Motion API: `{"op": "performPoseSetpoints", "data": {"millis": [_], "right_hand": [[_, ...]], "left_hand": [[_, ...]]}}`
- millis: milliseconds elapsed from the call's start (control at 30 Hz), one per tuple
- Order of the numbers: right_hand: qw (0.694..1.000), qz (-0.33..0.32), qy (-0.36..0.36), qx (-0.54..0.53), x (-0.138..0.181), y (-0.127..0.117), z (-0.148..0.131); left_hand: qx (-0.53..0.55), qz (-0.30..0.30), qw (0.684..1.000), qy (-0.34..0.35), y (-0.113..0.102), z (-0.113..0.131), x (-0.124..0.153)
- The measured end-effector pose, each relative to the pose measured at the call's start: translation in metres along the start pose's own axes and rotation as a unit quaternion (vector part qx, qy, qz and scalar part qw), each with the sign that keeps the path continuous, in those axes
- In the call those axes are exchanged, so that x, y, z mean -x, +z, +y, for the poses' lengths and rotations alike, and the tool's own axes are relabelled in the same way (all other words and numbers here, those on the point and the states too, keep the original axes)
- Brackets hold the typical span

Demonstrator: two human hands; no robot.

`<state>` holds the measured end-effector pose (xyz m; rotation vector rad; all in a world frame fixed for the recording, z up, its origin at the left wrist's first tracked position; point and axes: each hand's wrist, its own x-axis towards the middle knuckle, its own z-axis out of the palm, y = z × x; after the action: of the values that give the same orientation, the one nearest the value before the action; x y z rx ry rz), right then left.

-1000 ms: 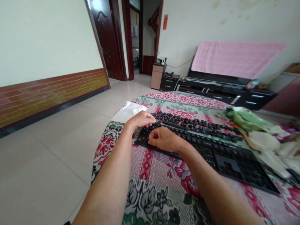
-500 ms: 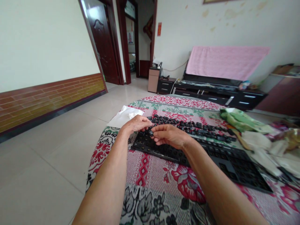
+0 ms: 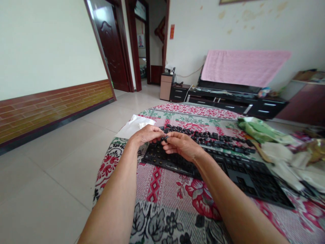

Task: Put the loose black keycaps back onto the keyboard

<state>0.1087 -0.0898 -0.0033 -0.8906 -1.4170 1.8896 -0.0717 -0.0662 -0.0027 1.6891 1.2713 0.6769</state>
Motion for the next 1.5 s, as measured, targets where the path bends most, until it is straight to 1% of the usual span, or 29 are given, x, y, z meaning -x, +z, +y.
{"op": "performPoseSetpoints", "data": {"millis": [100,167,267,367,467,533,567,600,667,733,767,800,867,933,1133,1333,1500], "right_hand": [[0.999,0.037,-0.036,-0.009,-0.002,-0.001,0.001],[0.997,0.056,-0.044,-0.007,-0.002,-0.001,0.0],[0.997,0.061,-0.037,0.01,-0.002,0.002,-0.001],[0.997,0.062,-0.031,0.031,-0.002,0.007,-0.001],[0.993,0.077,-0.028,0.081,-0.004,0.008,0.002],[0.982,0.099,-0.038,0.155,-0.006,0.006,0.005],[0.969,0.119,-0.055,0.208,-0.007,0.005,0.006],[0.948,0.144,-0.082,0.271,-0.008,0.004,0.008],[0.885,0.189,-0.148,0.398,-0.009,0.003,0.009],[0.826,0.197,-0.193,0.491,-0.008,0.005,0.008],[0.807,0.192,-0.201,0.521,-0.007,0.006,0.007],[0.794,0.185,-0.203,0.542,-0.006,0.008,0.007],[0.781,0.181,-0.199,0.563,-0.005,0.011,0.006],[0.779,0.183,-0.198,0.566,-0.004,0.011,0.006],[0.814,0.146,-0.222,0.517,-0.006,0.005,0.012],[0.806,0.146,-0.242,0.519,-0.006,0.005,0.014],[0.809,0.141,-0.259,0.509,-0.005,0.004,0.014]], "left_hand": [[0.036,-0.031,0.999,0.008,-0.002,0.004,0.004],[0.064,-0.044,0.997,0.018,-0.002,0.006,0.005],[0.086,-0.045,0.995,0.02,-0.002,0.008,0.006],[0.079,-0.039,0.996,0.019,-0.001,0.008,0.006],[0.056,-0.035,0.998,0.024,-0.001,0.007,0.005],[0.032,-0.032,0.999,0.02,-0.001,0.005,0.003],[0.018,-0.033,0.999,0.016,-0.001,0.004,0.003],[0.004,-0.033,0.999,0.011,-0.001,0.003,0.002],[-0.022,-0.035,0.999,-0.002,-0.001,0.002,0.001],[-0.039,-0.035,0.999,-0.016,-0.001,0.002,0.001],[-0.042,-0.035,0.998,-0.021,-0.001,0.002,0.001],[-0.042,-0.036,0.998,-0.024,-0.001,0.002,0.001],[-0.039,-0.039,0.998,-0.025,-0.002,0.002,0.002],[-0.035,-0.046,0.998,-0.024,-0.003,0.002,0.003],[-0.02,-0.062,0.998,-0.024,-0.006,0.0,0.006],[-0.012,-0.069,0.997,-0.025,-0.006,0.001,0.006],[-0.009,-0.084,0.996,-0.029,-0.007,0.001,0.008]]}}
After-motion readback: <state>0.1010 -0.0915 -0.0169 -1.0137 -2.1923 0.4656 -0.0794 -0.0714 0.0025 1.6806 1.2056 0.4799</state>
